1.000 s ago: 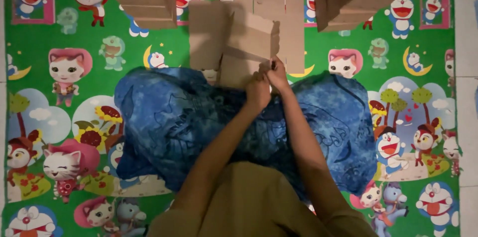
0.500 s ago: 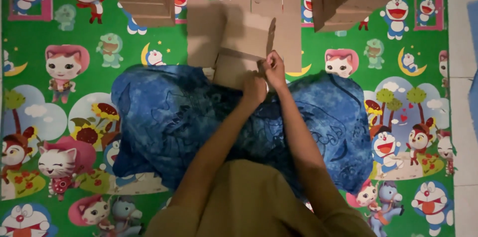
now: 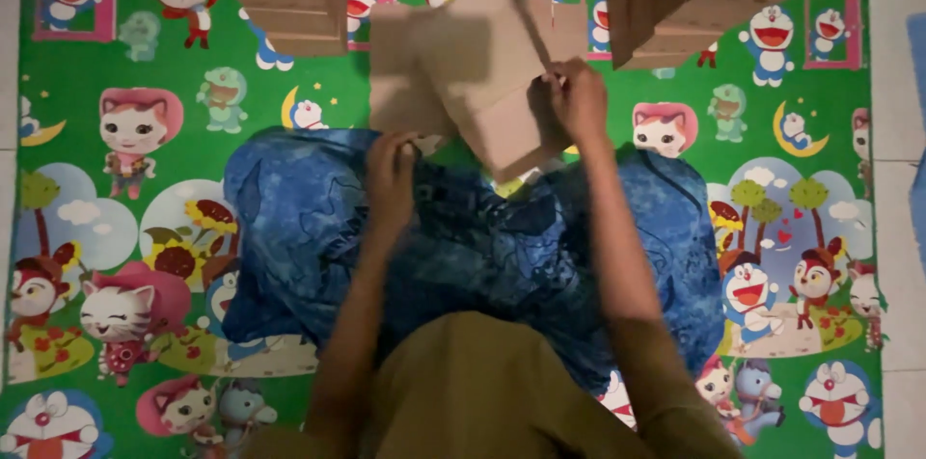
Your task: Folding flat cardboard templates into small rectangular boxes and stacking them.
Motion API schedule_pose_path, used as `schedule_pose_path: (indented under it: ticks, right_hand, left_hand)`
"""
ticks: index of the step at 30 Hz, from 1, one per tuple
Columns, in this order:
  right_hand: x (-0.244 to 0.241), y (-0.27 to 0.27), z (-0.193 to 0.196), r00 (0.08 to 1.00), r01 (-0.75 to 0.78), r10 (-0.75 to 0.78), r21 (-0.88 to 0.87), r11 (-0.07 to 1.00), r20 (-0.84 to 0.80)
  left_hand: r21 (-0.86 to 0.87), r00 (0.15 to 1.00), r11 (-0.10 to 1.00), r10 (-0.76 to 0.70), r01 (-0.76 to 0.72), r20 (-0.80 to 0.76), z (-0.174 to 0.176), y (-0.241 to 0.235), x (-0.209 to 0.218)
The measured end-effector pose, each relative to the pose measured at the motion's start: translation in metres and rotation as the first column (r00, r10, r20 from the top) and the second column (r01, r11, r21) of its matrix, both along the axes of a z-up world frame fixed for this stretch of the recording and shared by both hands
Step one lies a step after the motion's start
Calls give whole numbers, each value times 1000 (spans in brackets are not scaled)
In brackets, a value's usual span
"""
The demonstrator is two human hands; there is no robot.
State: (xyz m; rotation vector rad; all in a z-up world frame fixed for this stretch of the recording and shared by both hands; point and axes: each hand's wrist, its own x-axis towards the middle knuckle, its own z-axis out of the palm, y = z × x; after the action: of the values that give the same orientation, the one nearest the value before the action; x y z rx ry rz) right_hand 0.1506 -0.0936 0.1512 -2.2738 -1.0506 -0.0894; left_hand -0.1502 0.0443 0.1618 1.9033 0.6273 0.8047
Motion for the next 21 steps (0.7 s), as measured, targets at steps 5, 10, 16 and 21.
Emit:
schedule_pose_path:
  ticks: [5,10,16,21]
  right_hand:
    - [-9,50,36,930,-366,365,21,930,30]
    - [-32,17,-2,1000,-14,9,256,967,22]
    - [-19,-56,-129,811,514,-310,351,783,-497]
    - [-12,-36,-154,704,526,-336,143,838,-626]
  left_hand:
    - [90,998,996,8,-3,-63,-55,4,-9]
    - [304,957,953,72,18,-282,-41,-6,-5]
    - [554,994,831,15,46,-105,-98,-11,72]
    - [494,934,809,-178,318,-310,-86,-53,140]
